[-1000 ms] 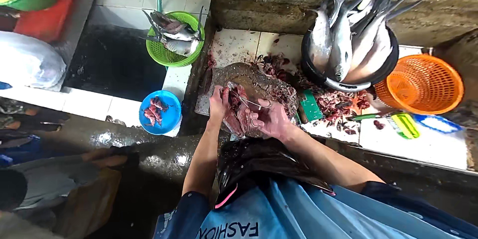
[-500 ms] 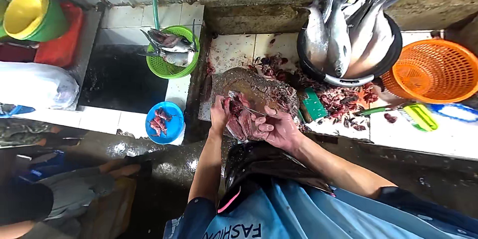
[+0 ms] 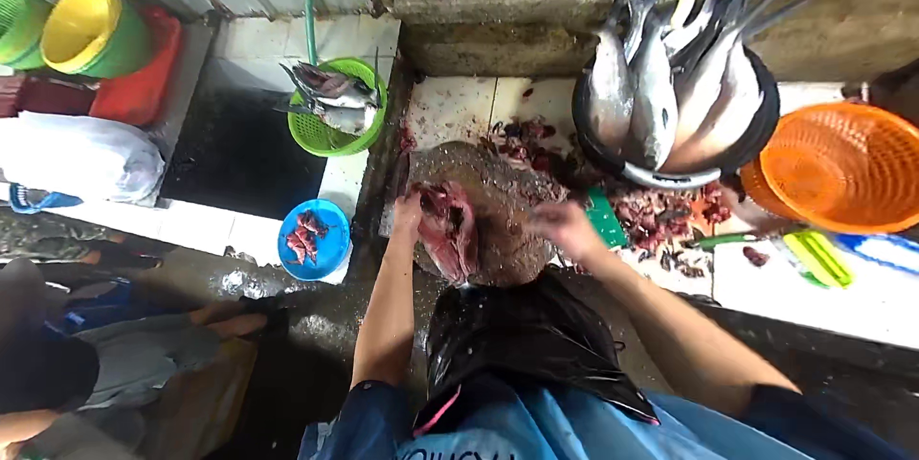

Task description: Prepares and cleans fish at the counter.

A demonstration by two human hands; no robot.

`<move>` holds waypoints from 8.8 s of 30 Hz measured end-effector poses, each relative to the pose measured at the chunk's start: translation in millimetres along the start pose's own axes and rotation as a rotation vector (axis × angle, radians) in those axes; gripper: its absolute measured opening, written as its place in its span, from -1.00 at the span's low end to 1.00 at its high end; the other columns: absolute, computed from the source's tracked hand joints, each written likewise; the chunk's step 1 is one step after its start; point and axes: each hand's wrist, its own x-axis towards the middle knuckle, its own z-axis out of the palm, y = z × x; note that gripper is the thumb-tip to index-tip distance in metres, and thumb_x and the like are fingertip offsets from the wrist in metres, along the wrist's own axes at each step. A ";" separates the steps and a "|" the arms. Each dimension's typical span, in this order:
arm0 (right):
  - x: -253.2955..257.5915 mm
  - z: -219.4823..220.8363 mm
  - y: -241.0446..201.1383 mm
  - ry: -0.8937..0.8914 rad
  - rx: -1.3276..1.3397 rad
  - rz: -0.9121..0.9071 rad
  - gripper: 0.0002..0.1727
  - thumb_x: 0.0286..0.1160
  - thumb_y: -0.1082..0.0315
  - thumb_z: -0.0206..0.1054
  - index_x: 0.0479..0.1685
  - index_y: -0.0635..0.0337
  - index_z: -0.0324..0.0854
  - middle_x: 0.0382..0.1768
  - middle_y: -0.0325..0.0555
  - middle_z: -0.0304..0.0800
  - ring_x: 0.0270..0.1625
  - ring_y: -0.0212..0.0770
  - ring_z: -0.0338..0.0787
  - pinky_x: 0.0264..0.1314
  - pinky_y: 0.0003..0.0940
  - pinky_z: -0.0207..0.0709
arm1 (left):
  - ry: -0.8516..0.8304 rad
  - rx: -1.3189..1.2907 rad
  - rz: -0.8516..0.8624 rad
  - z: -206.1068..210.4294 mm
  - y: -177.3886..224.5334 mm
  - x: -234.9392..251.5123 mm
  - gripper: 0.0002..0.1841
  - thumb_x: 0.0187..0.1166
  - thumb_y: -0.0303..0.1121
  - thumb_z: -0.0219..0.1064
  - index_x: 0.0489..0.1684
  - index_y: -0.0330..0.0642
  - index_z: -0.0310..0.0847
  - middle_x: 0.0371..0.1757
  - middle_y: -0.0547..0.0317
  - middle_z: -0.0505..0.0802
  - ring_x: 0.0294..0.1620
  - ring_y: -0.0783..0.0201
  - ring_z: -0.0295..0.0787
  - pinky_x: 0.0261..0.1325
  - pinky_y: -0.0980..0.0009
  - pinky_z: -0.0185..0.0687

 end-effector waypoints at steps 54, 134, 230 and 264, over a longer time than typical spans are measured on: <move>-43.9 163.9 -65.4 -0.377 0.857 0.142 -0.71 0.72 0.24 0.26 -0.02 0.29 0.79 -0.35 -0.09 0.79 -0.49 -0.33 0.65 -0.36 -0.41 0.63 | -0.153 -0.462 -0.059 -37.2 -81.0 -2.4 -0.49 0.78 0.04 0.18 0.25 -0.28 0.65 0.11 -0.06 0.85 0.17 0.14 0.79 0.28 0.06 0.72; -64.1 153.0 -79.8 -0.320 1.263 0.432 -0.64 0.82 0.23 -0.01 0.00 0.24 0.67 -0.41 -0.20 0.74 -0.50 -0.37 0.64 -0.27 -0.41 0.66 | 0.242 -0.476 0.245 25.8 -67.0 -31.9 -0.63 0.77 -0.13 0.27 -0.23 -0.33 0.73 -0.44 0.05 0.87 -0.43 0.24 0.87 -0.22 0.21 0.87; -44.9 169.3 -49.8 -0.083 -0.230 -0.335 -0.50 0.28 -0.05 0.43 0.03 0.17 0.81 -0.33 -0.09 0.86 -0.30 -0.11 0.85 -0.21 0.02 0.73 | 0.078 -0.443 0.312 3.6 -55.0 -34.0 -0.50 0.89 -0.02 -0.04 0.00 -0.26 0.69 -0.33 0.11 0.81 -0.27 0.28 0.82 -0.07 0.19 0.83; -62.4 174.8 -59.1 -0.246 0.218 -0.224 -0.68 0.55 0.12 0.43 -0.02 0.20 0.82 -0.30 -0.17 0.88 -0.28 -0.37 0.81 -0.10 -0.31 0.74 | -0.018 -0.562 0.044 -22.1 -50.9 -62.6 -0.41 0.85 0.16 -0.08 0.13 -0.20 0.65 -0.11 0.05 0.85 -0.08 0.22 0.83 0.06 0.12 0.79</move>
